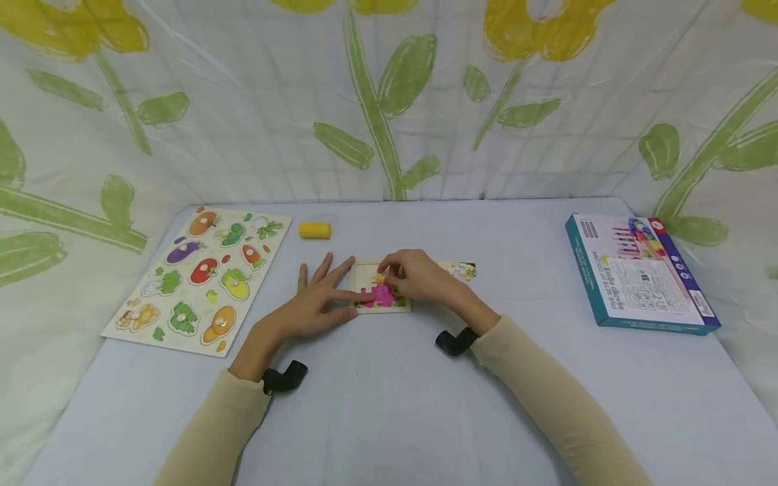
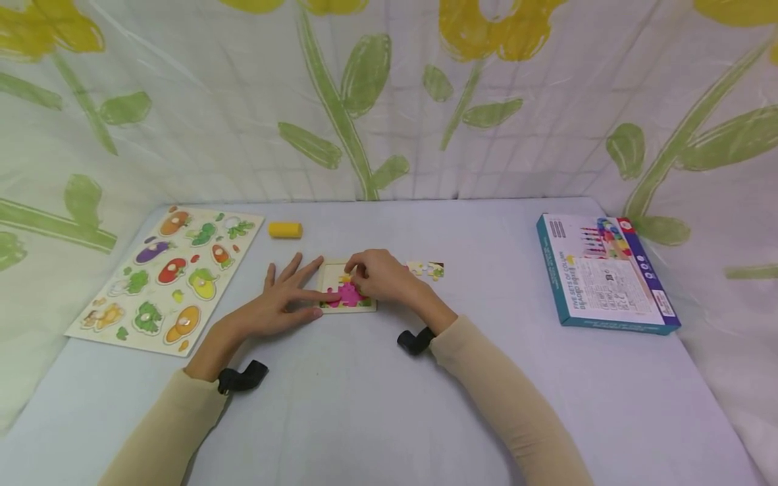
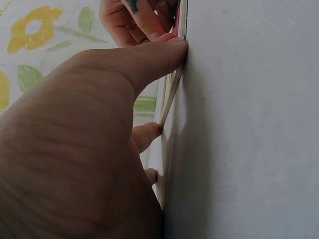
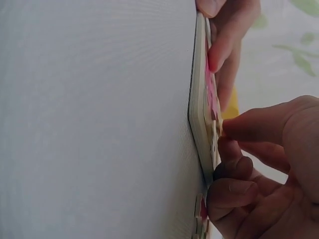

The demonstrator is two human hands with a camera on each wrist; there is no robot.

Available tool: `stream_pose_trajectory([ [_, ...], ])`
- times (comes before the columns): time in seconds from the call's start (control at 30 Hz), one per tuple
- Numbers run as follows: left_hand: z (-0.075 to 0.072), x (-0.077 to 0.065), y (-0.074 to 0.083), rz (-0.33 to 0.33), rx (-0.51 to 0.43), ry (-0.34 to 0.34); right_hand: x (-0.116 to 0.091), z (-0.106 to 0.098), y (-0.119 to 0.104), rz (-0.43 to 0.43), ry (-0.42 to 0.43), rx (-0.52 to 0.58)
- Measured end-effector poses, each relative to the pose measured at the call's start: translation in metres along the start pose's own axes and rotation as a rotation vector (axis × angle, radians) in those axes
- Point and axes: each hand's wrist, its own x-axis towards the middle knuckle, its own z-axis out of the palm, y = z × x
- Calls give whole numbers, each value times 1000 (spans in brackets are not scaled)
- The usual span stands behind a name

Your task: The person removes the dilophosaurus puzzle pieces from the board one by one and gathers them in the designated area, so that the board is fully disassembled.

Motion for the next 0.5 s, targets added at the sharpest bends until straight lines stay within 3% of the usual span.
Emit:
stream_pose_trajectory([
  [0.5, 0, -1, 2, 8, -6, 15, -4, 0, -4, 0, 94, 31],
])
